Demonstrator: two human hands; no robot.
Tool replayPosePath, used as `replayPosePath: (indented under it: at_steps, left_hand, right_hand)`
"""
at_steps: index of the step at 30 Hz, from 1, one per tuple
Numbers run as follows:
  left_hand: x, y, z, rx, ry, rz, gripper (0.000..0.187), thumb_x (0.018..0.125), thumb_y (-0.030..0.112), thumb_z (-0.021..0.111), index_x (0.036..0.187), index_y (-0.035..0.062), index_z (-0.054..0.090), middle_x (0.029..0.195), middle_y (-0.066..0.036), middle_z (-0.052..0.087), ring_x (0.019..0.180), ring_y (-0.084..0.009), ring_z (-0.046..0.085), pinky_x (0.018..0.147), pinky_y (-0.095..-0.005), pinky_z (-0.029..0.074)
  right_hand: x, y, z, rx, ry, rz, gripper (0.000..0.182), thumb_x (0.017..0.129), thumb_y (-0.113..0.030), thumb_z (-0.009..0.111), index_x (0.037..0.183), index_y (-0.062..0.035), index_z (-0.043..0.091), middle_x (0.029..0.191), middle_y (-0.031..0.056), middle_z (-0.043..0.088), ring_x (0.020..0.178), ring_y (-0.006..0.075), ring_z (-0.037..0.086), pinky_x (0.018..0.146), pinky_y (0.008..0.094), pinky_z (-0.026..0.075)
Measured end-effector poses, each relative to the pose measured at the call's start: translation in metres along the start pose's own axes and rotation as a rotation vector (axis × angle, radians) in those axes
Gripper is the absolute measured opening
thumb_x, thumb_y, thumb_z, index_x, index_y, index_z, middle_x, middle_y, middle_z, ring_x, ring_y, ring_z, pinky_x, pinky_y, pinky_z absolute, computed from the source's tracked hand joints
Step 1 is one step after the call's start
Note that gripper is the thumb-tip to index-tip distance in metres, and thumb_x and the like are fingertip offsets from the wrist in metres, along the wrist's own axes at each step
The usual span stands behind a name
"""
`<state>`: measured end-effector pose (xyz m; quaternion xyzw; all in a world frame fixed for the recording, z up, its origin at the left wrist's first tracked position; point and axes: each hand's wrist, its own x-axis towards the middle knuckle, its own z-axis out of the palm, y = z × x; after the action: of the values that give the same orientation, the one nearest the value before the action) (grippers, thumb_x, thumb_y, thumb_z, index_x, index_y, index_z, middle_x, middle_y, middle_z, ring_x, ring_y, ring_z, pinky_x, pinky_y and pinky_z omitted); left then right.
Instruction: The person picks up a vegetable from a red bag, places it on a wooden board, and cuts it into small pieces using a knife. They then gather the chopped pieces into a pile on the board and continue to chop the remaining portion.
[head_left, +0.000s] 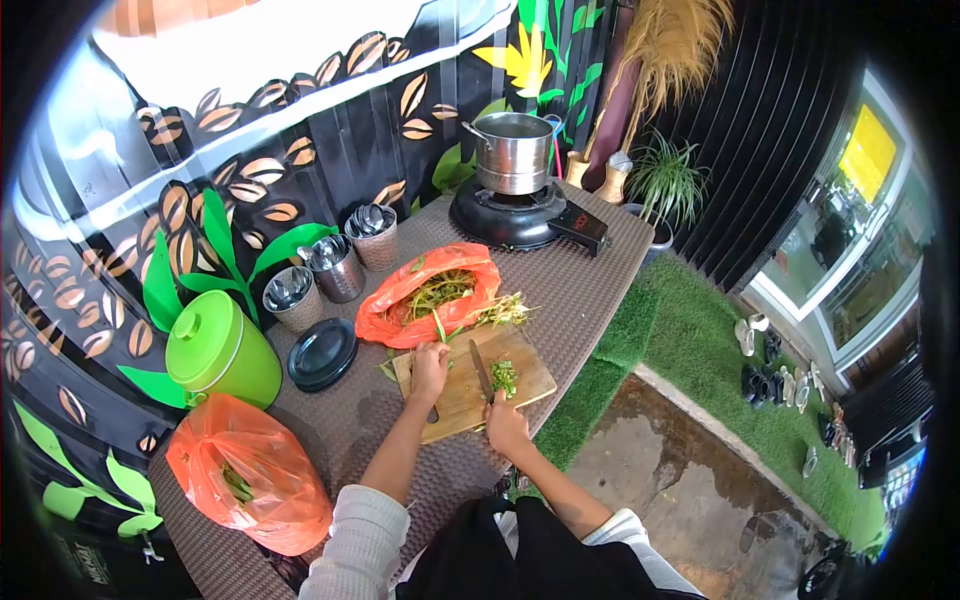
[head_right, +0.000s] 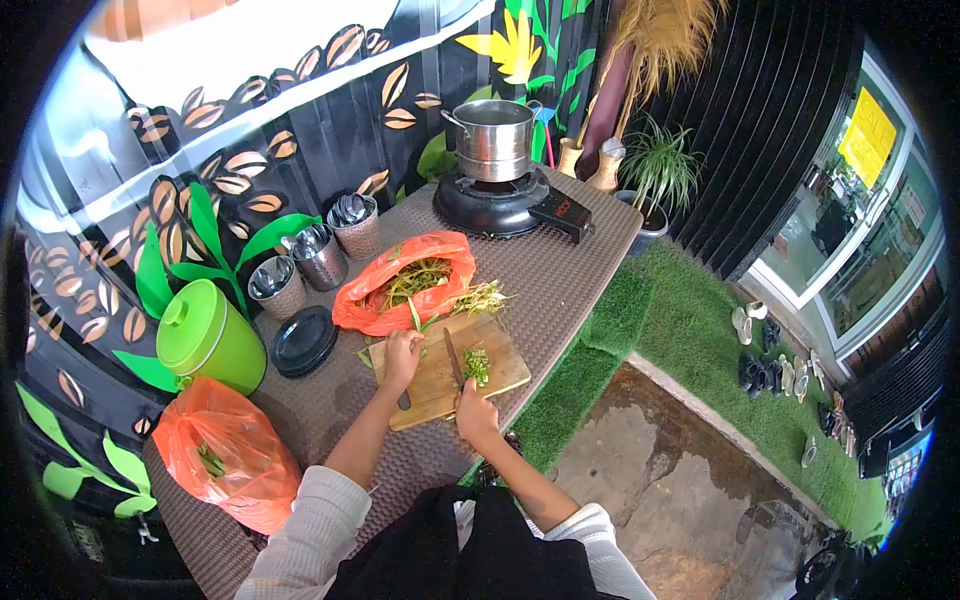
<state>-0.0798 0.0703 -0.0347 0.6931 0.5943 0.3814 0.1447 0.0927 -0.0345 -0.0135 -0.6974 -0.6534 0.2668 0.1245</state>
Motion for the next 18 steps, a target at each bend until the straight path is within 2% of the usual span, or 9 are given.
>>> replayPosePath:
  at_steps: [4, 7, 9, 11, 16, 18]
  left_hand:
    - [-0.007, 0.000, 0.004, -0.084, 0.096, 0.019, 0.014, 0.080, 0.002, 0.061, 0.094, -0.0001, 0.065, 0.093, -0.016, 0.060, 0.089, -0.0331, 0.054, 0.083, -0.0406, 0.043]
    - [-0.008, -0.006, 0.007, -0.193, 0.170, -0.012, 0.014, 0.084, 0.003, 0.060, 0.096, -0.0006, 0.065, 0.092, -0.015, 0.059, 0.084, -0.0284, 0.056, 0.077, -0.0374, 0.045]
    - [-0.007, -0.007, 0.008, -0.394, 0.234, -0.163, 0.016, 0.087, 0.002, 0.058, 0.102, 0.0002, 0.064, 0.091, -0.011, 0.063, 0.077, -0.0170, 0.061, 0.071, -0.0296, 0.049]
    - [-0.007, -0.003, 0.007, -0.469, 0.227, -0.178, 0.015, 0.088, 0.003, 0.058, 0.102, -0.0004, 0.064, 0.090, -0.009, 0.063, 0.078, -0.0144, 0.060, 0.071, -0.0280, 0.048]
    - [-0.013, 0.036, -0.003, -0.662, 0.245, -0.137, 0.016, 0.090, 0.006, 0.058, 0.102, -0.0017, 0.063, 0.089, -0.005, 0.064, 0.079, -0.0102, 0.058, 0.071, -0.0250, 0.047]
    - [-0.016, 0.042, -0.001, -0.918, 0.258, -0.233, 0.014, 0.090, 0.008, 0.059, 0.100, -0.0008, 0.065, 0.085, -0.004, 0.063, 0.071, -0.0089, 0.055, 0.067, -0.0228, 0.043]
  right_hand:
    - [0.001, 0.002, -0.002, -0.003, -0.028, -0.013, 0.034, 0.094, -0.027, 0.043, 0.112, 0.0006, 0.035, 0.082, 0.0287, 0.063, 0.081, 0.0460, 0.063, 0.073, 0.0536, 0.050]
    - [0.000, 0.003, 0.000, 0.006, -0.013, -0.027, 0.033, 0.094, -0.027, 0.042, 0.111, 0.0007, 0.035, 0.082, 0.0291, 0.062, 0.081, 0.0467, 0.062, 0.073, 0.0537, 0.050]
    - [0.001, 0.004, 0.002, 0.007, -0.003, -0.030, 0.033, 0.094, -0.027, 0.043, 0.111, 0.0008, 0.035, 0.081, 0.0292, 0.062, 0.081, 0.0470, 0.062, 0.073, 0.0538, 0.049]
    - [0.002, 0.006, 0.005, -0.027, 0.030, -0.049, 0.032, 0.094, -0.029, 0.042, 0.110, -0.0014, 0.036, 0.079, 0.0266, 0.064, 0.077, 0.0432, 0.064, 0.069, 0.0520, 0.052]
    - [0.000, 0.005, 0.001, -0.019, 0.026, -0.050, 0.032, 0.094, -0.028, 0.043, 0.110, -0.0011, 0.036, 0.079, 0.0262, 0.064, 0.077, 0.0431, 0.065, 0.070, 0.0522, 0.052]
    - [-0.001, 0.005, 0.002, -0.021, 0.033, -0.051, 0.032, 0.094, -0.028, 0.043, 0.110, -0.0011, 0.036, 0.079, 0.0262, 0.064, 0.077, 0.0432, 0.065, 0.070, 0.0523, 0.052]
